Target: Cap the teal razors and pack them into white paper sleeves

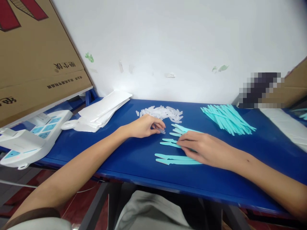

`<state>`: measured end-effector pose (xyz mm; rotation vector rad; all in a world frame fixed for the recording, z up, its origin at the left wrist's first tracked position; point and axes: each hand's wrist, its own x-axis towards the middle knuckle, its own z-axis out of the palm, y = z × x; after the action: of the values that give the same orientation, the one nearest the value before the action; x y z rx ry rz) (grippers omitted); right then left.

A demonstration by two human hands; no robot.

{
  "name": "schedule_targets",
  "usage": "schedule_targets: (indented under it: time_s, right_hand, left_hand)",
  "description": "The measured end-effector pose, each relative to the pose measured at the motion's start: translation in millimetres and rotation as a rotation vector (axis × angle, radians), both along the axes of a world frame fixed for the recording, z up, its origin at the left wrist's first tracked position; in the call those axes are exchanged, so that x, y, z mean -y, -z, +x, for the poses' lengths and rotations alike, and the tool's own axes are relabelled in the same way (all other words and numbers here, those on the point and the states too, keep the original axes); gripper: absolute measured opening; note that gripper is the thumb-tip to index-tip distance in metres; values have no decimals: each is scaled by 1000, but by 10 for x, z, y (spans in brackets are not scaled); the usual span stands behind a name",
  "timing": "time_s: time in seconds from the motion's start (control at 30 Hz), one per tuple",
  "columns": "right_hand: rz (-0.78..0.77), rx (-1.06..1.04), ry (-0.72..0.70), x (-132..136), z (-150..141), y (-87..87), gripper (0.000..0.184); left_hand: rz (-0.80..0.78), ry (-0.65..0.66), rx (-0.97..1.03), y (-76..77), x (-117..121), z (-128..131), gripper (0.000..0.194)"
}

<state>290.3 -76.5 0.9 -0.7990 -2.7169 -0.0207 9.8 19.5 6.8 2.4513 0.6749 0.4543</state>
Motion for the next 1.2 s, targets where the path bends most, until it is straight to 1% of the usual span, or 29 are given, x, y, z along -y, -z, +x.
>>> schedule_targets:
  time_s: [0.1,0.2,0.3,0.43,0.5,0.57,0.67,0.73,0.9,1.03,1.2]
  right_hand:
    - [14,15,-26,1,8,-7,24]
    - [25,36,-22,-2,25,-17,23]
    - [64,90,1,-1,41,-28,23]
    - [95,126,13,4,48,-26,27]
    - [89,117,38,3,40,-20,30]
    - [49,96,78,-1,28,-22,32]
    - [-26,48,108,-3,22,-58,32]
    - [-39,16,103,-1,41,-100,33]
    - [26,5,107,-9,121,-171,42]
    - [46,51,108,-20,123,-153,42]
    - [50,83,122,-7,99,-145,41]
  left_hand:
    - [-98,-26,15,4,-6,7,24]
    - [-148,-61,26,-6,-6,11,27]
    - [-147,-69,23,-8,-7,12,22]
    - [-122,-42,18,7,-7,21,16]
    - [-116,-31,15,10,-1,29,15]
    - [-111,-35,1,4,8,36,14]
    - [-113,-58,-18,-15,19,40,14]
    - [-134,-56,-15,-22,19,41,15]
    - [-182,-33,23,-5,13,48,15]
    - [-218,-25,48,14,28,64,19]
    - [-220,3,57,15,48,84,21]
